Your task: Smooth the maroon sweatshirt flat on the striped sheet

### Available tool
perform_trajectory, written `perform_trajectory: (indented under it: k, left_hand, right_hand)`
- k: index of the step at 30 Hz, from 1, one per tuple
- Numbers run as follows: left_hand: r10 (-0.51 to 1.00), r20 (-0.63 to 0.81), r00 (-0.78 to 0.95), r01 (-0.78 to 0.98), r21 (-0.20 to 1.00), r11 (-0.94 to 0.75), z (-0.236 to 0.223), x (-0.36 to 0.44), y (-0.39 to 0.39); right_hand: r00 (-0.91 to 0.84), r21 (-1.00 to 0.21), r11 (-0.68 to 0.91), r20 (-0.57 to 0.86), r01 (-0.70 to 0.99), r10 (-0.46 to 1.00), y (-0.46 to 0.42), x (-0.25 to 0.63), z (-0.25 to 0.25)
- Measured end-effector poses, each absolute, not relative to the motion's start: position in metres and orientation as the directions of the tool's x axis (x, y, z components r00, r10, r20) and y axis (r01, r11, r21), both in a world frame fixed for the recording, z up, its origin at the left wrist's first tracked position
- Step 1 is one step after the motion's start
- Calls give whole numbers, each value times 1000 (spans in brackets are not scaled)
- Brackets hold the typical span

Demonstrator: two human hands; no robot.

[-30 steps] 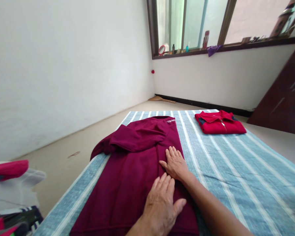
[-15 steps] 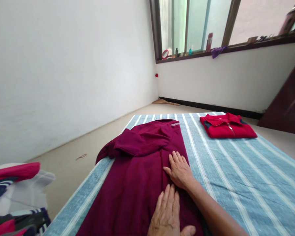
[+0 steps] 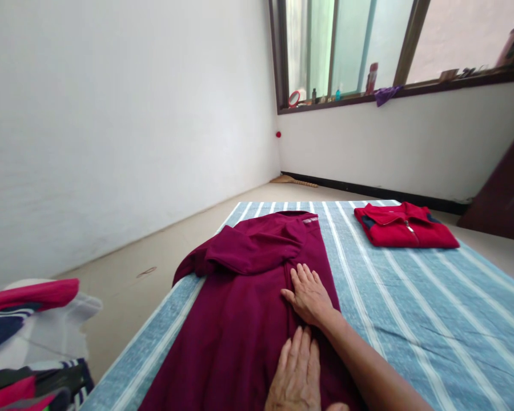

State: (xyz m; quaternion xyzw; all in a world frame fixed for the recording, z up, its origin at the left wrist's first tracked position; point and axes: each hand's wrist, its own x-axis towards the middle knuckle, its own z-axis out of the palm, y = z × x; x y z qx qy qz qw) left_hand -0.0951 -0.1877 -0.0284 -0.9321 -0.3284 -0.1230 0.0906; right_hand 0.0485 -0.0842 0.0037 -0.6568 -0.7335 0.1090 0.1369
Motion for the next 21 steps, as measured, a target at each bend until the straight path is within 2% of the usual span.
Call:
perform_trajectory:
  k: [7, 15, 21]
  left_hand:
    - [572, 337, 748, 631, -94, -770, -30, -98, -188]
    - [560, 365, 744, 637, -131, -760, -20, -94, -188]
    - [629, 293, 721, 681, -132, -720, -27, -93, -189]
  right_hand:
    - [-108, -351, 120, 54, 929, 993, -68, 44, 17]
    - [-103, -345, 133, 103, 929, 989, -66, 33, 0]
    - [-109, -355, 146, 120, 923, 987, -64, 34, -4]
